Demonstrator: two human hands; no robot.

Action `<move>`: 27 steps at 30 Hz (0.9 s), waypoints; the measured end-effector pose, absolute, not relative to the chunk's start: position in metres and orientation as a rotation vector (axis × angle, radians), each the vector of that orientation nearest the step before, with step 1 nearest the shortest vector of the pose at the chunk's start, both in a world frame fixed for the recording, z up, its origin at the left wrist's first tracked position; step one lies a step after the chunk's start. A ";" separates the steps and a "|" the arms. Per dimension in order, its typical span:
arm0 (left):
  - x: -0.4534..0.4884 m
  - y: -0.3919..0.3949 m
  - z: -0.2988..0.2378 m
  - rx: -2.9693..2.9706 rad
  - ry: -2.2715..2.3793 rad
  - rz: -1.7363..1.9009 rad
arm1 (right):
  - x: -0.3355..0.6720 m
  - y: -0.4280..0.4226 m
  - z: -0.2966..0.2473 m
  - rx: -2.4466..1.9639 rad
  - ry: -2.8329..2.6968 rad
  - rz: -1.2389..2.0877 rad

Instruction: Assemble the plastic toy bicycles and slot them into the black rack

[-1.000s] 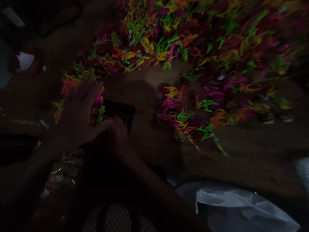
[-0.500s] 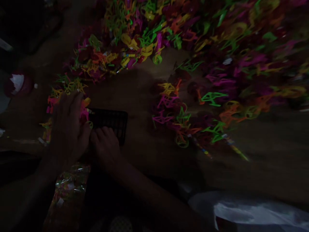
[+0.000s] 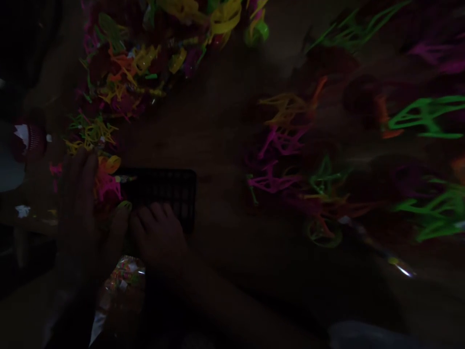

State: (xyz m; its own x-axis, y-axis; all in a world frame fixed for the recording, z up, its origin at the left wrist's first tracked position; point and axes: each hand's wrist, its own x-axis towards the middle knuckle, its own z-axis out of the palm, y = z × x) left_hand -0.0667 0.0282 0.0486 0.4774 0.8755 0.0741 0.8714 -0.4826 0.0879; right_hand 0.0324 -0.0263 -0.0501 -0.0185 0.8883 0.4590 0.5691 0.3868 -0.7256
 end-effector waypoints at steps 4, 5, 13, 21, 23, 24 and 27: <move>-0.068 0.028 0.048 2.662 1.588 0.154 | 0.032 -0.024 -0.051 -1.269 -1.735 0.444; -0.068 0.028 0.048 2.661 1.584 0.150 | 0.032 -0.024 -0.051 -1.265 -1.738 0.451; -0.068 0.030 0.047 2.650 1.580 0.147 | 0.044 -0.026 -0.045 -1.212 -1.686 0.723; -0.071 0.030 0.046 2.639 1.545 0.156 | 0.079 0.024 -0.014 -1.291 -1.357 0.930; -0.071 0.030 0.046 2.624 1.553 0.171 | 0.080 0.041 -0.014 -1.203 -1.401 0.991; -0.070 0.030 0.046 2.616 1.559 0.182 | 0.081 0.047 -0.015 -1.161 -1.416 1.052; -0.070 0.030 0.047 2.596 1.581 0.194 | 0.082 0.055 -0.018 -1.087 -1.417 1.211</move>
